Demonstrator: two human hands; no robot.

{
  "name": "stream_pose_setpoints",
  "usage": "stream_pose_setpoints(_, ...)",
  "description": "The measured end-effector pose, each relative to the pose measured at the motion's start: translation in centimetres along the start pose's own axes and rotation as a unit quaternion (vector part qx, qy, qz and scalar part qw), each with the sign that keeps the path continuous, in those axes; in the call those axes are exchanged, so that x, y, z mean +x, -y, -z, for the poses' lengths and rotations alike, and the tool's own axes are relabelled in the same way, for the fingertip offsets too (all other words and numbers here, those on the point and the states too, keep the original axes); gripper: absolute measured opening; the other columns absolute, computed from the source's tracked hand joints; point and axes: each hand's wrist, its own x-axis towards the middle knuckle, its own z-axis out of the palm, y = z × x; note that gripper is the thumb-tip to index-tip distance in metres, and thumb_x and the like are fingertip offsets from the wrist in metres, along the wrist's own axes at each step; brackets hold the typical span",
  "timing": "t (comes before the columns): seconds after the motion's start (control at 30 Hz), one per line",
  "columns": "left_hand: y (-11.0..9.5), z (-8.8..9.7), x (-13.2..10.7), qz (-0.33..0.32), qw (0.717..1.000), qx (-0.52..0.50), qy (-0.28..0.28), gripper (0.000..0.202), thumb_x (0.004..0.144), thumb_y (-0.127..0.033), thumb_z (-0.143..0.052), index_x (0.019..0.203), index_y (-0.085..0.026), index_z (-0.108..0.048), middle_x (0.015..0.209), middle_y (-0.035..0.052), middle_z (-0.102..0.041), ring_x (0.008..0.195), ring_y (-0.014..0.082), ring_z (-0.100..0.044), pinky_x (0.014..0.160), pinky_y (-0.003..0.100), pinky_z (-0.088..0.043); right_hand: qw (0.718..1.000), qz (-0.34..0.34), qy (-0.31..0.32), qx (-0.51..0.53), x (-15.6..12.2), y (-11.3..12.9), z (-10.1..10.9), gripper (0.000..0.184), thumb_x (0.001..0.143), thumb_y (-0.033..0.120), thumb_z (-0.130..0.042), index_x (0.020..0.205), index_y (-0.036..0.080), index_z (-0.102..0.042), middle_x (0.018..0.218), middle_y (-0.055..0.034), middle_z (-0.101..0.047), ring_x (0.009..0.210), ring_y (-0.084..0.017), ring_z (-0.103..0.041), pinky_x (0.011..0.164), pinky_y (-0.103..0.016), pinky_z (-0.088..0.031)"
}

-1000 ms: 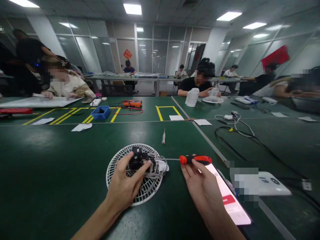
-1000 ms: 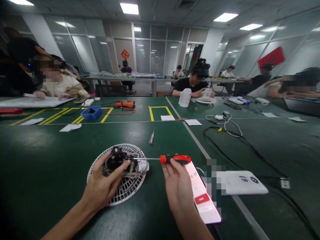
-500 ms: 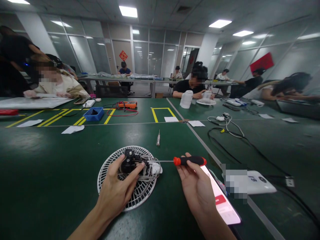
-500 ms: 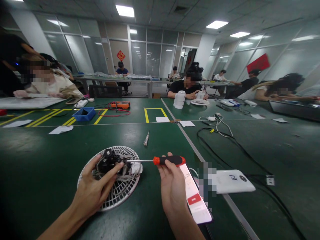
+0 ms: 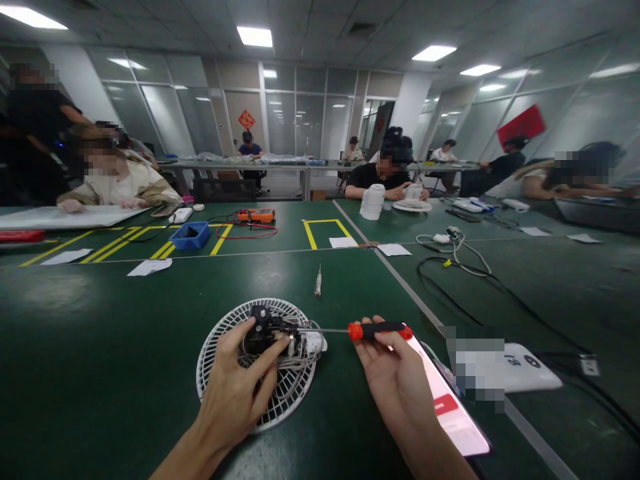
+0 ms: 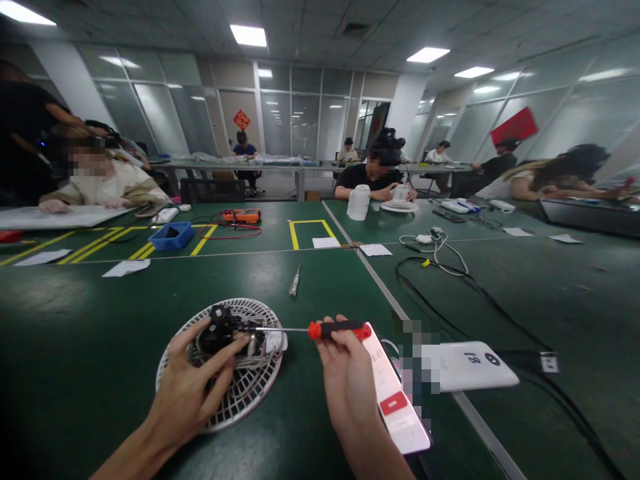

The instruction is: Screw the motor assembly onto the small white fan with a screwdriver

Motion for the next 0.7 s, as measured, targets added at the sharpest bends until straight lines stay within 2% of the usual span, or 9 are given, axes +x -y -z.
stream_pose_setpoints(0.1, 0.2, 0.0, 0.0, -0.010, 1.000, -0.007, -0.002, 0.040, 0.090, -0.017, -0.066, 0.128, -0.030, -0.069, 0.152, 0.0142, -0.033, 0.140, 0.0338, -0.043, 0.109, 0.056, -0.050, 1.000, -0.019, 0.006, 0.010, -0.1, -0.1, 0.0, 0.027, 0.065, 0.008, -0.067, 0.090, 0.020, -0.064, 0.083, -0.0036, -0.073, 0.082, -0.020, -0.074, 0.075, -0.032, -0.064)
stream_pose_setpoints(0.2, 0.2, 0.0, 0.1, -0.007, 1.000, -0.014, -0.011, 0.038, 0.090, -0.016, -0.065, 0.125, -0.029, -0.070, 0.152, 0.0141, -0.034, 0.139, 0.0333, -0.044, 0.109, 0.055, -0.050, 1.000, -0.028, 0.008, -0.006, -0.1, -0.5, 0.0, 0.018, 0.075, 0.022, -0.076, 0.088, 0.020, -0.064, 0.077, -0.0028, -0.071, 0.069, -0.016, -0.070, 0.061, -0.027, -0.061)
stream_pose_setpoints(0.27, 0.2, 0.1, 0.2, -0.008, 1.000, -0.017, -0.014, 0.037, 0.090, -0.016, -0.065, 0.125, -0.029, -0.071, 0.152, 0.0140, -0.034, 0.138, 0.0332, -0.045, 0.108, 0.055, -0.050, 1.000, -0.028, 0.001, -0.011, -0.1, -0.6, 0.0, 0.019, 0.076, 0.022, -0.079, 0.090, 0.019, -0.066, 0.076, -0.0028, -0.071, 0.065, -0.015, -0.068, 0.057, -0.024, -0.059)
stream_pose_setpoints(0.33, 0.3, 0.1, 0.1, -0.010, 1.000, -0.019, -0.014, 0.037, 0.090, -0.016, -0.066, 0.125, -0.030, -0.071, 0.152, 0.0133, -0.034, 0.137, 0.0329, -0.046, 0.108, 0.055, -0.050, 1.000, -0.019, 0.004, 0.000, 0.0, -0.6, -0.1, 0.022, 0.073, 0.014, -0.079, 0.092, 0.017, -0.066, 0.079, -0.0032, -0.072, 0.068, -0.015, -0.070, 0.061, -0.024, -0.061)
stream_pose_setpoints(0.43, 0.4, 0.2, 0.0, -0.006, 1.000, -0.024, -0.017, 0.038, 0.089, -0.015, -0.067, 0.124, -0.030, -0.071, 0.152, 0.0126, -0.035, 0.136, 0.0321, -0.047, 0.108, 0.054, -0.050, 1.000, -0.004, 0.021, 0.019, 0.1, -0.3, -0.1, 0.033, 0.066, 0.002, -0.076, 0.094, 0.017, -0.067, 0.091, -0.0052, -0.075, 0.085, -0.018, -0.075, 0.077, -0.028, -0.064)
stream_pose_setpoints(0.53, 0.4, 0.3, 0.1, -0.006, 0.999, -0.025, -0.020, 0.037, 0.089, -0.016, -0.068, 0.123, -0.029, -0.072, 0.150, 0.0132, -0.037, 0.135, 0.0322, -0.048, 0.106, 0.052, -0.052, 0.999, -0.003, 0.030, 0.023, 0.3, -0.4, 0.1, 0.036, 0.066, 0.002, -0.077, 0.097, 0.017, -0.067, 0.099, -0.0081, -0.076, 0.096, -0.021, -0.075, 0.084, -0.031, -0.064)
stream_pose_setpoints(0.6, 0.3, 0.3, 0.3, -0.007, 0.999, -0.022, -0.024, 0.035, 0.089, -0.016, -0.068, 0.122, -0.028, -0.073, 0.149, 0.0138, -0.038, 0.134, 0.0321, -0.048, 0.105, 0.052, -0.052, 0.999, -0.003, 0.030, 0.015, 0.3, -0.7, 0.3, 0.031, 0.071, 0.010, -0.081, 0.097, 0.019, -0.067, 0.097, -0.0067, -0.075, 0.094, -0.021, -0.075, 0.082, -0.031, -0.065)
stream_pose_setpoints(0.7, 0.2, 0.3, 0.5, -0.007, 0.999, -0.018, -0.029, 0.034, 0.089, -0.016, -0.068, 0.120, -0.027, -0.073, 0.148, 0.0144, -0.038, 0.133, 0.0311, -0.049, 0.105, 0.051, -0.053, 0.999, 0.007, 0.032, -0.013, 0.4, -1.3, 0.7, 0.032, 0.072, 0.018, -0.087, 0.097, 0.022, -0.067, 0.088, -0.0016, -0.073, 0.080, -0.018, -0.074, 0.068, -0.027, -0.064)
